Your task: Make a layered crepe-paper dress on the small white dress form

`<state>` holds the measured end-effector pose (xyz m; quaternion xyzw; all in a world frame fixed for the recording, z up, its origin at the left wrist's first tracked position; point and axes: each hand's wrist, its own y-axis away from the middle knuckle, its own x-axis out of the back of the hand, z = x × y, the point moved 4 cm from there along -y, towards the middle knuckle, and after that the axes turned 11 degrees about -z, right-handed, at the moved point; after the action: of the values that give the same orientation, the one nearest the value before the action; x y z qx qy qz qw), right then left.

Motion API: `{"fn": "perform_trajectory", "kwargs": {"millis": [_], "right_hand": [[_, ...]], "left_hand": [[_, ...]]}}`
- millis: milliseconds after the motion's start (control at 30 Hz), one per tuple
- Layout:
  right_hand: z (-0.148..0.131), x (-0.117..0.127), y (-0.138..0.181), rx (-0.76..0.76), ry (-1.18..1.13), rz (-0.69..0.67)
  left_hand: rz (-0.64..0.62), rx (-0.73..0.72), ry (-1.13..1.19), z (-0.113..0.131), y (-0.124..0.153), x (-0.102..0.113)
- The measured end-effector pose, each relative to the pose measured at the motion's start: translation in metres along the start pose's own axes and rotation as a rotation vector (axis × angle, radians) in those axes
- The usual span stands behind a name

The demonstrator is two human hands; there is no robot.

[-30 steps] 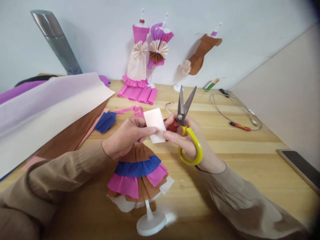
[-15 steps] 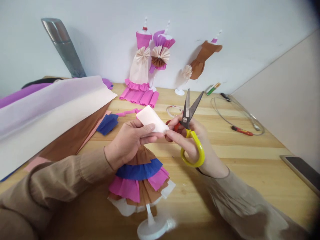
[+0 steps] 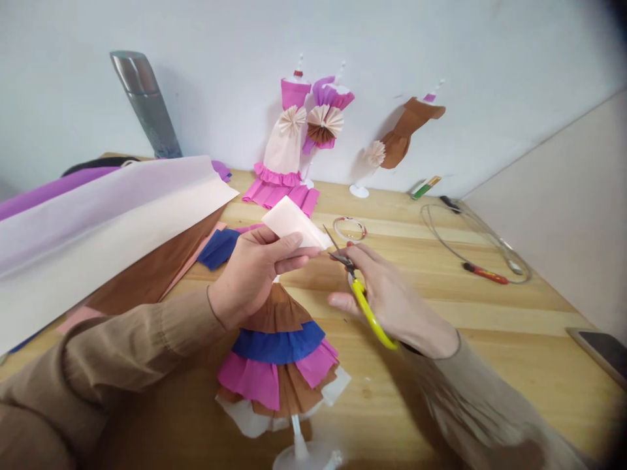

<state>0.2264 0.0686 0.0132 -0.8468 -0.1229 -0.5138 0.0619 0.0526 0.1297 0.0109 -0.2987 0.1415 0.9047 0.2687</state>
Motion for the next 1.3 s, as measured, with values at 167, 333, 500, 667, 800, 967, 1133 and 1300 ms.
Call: {"fn": "perform_trajectory", "kwargs": {"millis": [167,333,500,667,800,967,1133,1300], "right_hand": [[-0.004,-0.0044,0.0001,-0.009,0.032,0.001],[-0.0084,-0.0028,0.0014,-0.016,0.04,0.036],[-0.01,-0.0006,0.0017,-0.016,0.052,0.053],[-0.0086,-0.0013,0.0015,0.001,0.055,0.055],[-0.0097,-0.0005,0.0018,0.023,0.042,0.092],[-0.0109,0.0005,0.0022,0.021,0.038,0.112],[-0.0099,0.0,0.0022,0.015,0.041,0.134],[-0.0105,0.0001,0.0019,0.029,0.044,0.162]], "left_hand": [[-0.011,0.005,-0.046,-0.0021,0.0013,0.0004],[-0.032,0.018,-0.056,-0.005,0.0016,0.0005],[-0.079,0.004,-0.016,-0.0066,0.0016,-0.0004],[-0.055,0.011,-0.041,-0.0061,0.0025,-0.0005],[-0.043,0.012,-0.059,-0.0061,0.0027,-0.0003],[-0.05,0.011,-0.046,-0.0069,0.0035,-0.0001],[-0.036,0.014,-0.04,-0.0065,0.0029,-0.0001],[-0.038,0.01,-0.022,-0.0079,0.0022,0.0001]]}}
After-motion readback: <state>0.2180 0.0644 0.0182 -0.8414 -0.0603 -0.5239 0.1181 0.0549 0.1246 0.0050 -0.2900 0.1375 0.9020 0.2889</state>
